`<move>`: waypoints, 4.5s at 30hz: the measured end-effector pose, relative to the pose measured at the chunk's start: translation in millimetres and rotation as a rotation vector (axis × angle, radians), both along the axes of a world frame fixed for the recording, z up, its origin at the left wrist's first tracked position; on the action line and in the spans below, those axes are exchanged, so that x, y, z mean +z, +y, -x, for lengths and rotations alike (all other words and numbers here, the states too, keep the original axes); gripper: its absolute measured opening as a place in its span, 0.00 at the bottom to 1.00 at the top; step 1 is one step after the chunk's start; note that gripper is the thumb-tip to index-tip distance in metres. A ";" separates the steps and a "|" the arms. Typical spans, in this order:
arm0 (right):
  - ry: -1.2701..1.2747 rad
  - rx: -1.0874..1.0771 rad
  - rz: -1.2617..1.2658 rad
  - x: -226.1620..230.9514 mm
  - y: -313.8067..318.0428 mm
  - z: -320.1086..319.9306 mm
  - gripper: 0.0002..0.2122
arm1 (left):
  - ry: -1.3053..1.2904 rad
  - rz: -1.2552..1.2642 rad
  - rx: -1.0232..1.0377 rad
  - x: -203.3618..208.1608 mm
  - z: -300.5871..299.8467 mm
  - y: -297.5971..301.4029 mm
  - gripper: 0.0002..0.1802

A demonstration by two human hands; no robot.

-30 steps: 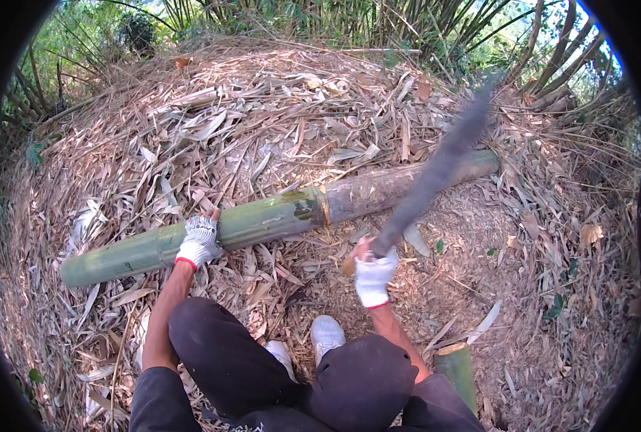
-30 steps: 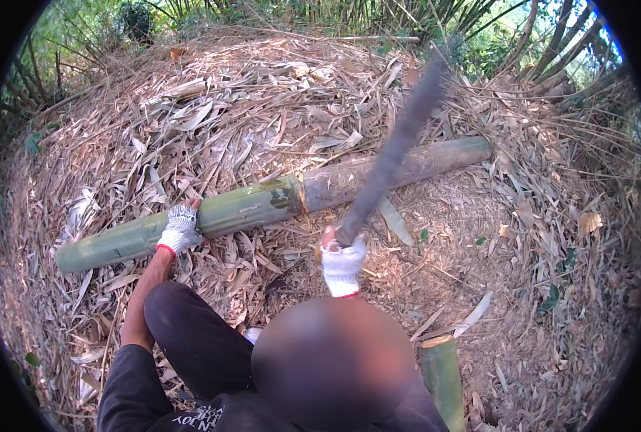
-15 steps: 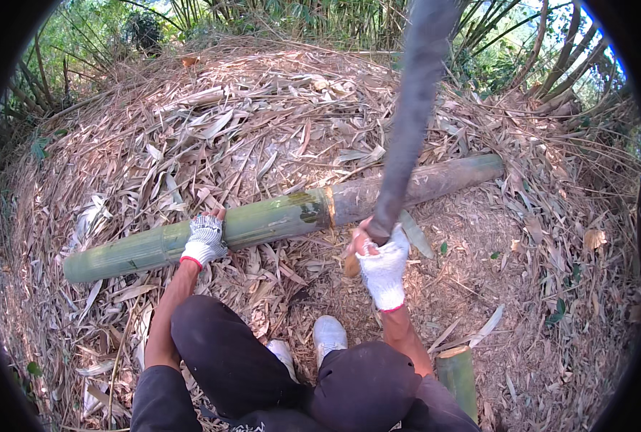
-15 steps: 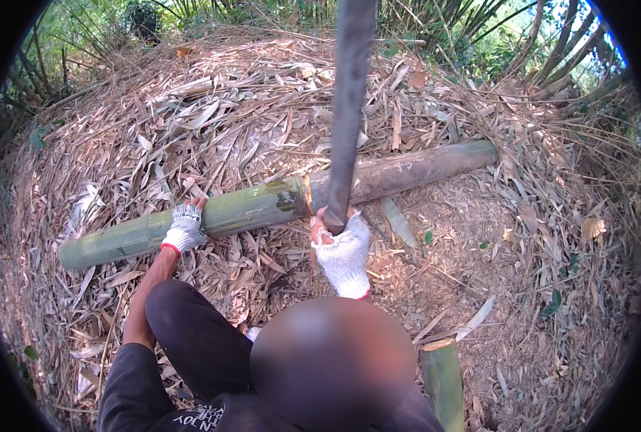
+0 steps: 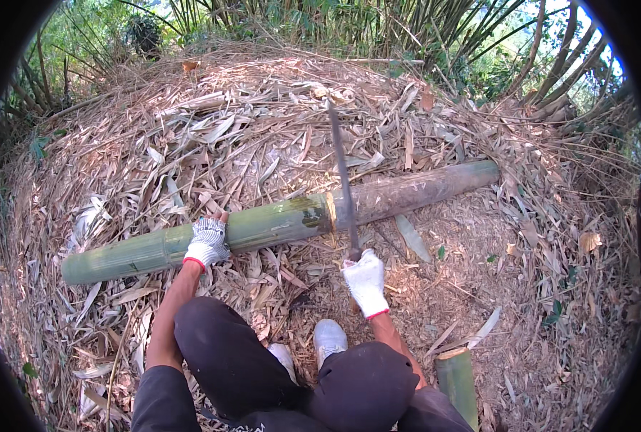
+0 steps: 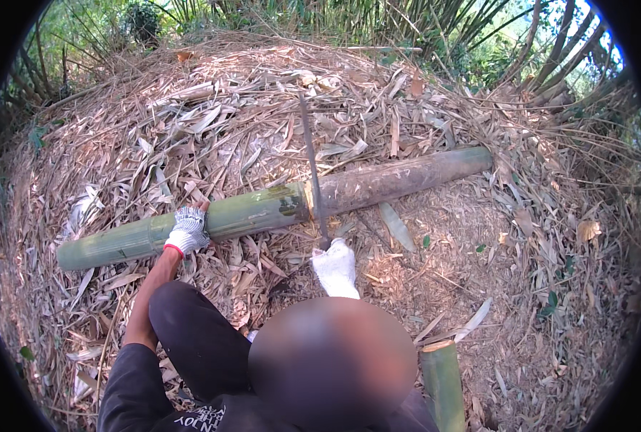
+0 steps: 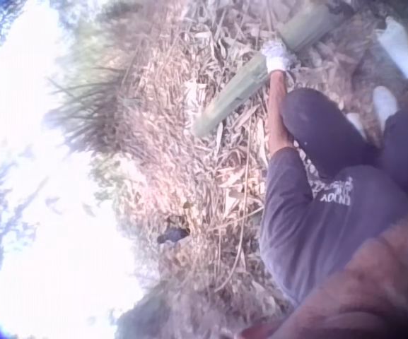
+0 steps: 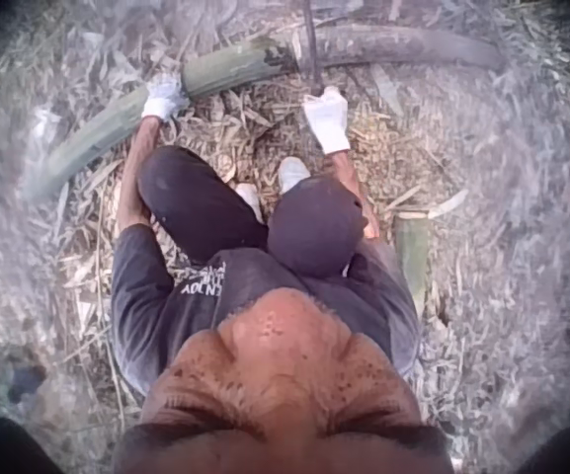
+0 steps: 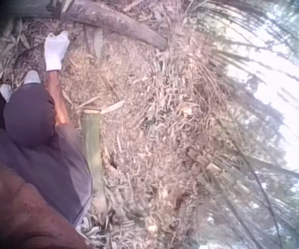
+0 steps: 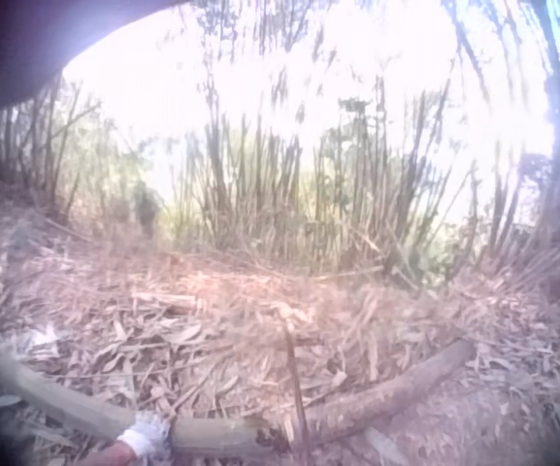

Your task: The person sits on the ground in a bamboo grove and uses a large machete to chop a long bamboo stalk into smaller sections. They repeatedly strike the bamboo at a specific point until it splits, then reposition the stalk to continue cutting.

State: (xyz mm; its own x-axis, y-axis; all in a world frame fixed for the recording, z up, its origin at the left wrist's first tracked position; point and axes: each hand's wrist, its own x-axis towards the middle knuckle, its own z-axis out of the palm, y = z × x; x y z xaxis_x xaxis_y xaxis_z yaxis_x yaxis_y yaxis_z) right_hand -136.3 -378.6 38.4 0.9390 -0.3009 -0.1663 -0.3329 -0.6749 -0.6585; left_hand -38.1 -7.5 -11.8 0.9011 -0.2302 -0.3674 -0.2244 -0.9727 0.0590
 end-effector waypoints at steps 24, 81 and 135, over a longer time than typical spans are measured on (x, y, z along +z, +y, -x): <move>-0.841 -0.120 -0.973 115.1 31.0 -47.6 0.05 | -0.240 -0.029 -0.031 -4.2 24.8 -12.6 0.57; 0.085 -0.001 -0.074 -76.3 -35.0 35.4 0.08 | -0.258 -0.079 -0.043 -20.1 33.9 -20.2 0.64; 0.388 -0.142 -0.895 -14.1 -38.4 2.2 0.05 | 0.189 -0.002 -0.055 33.2 -36.4 -9.7 0.59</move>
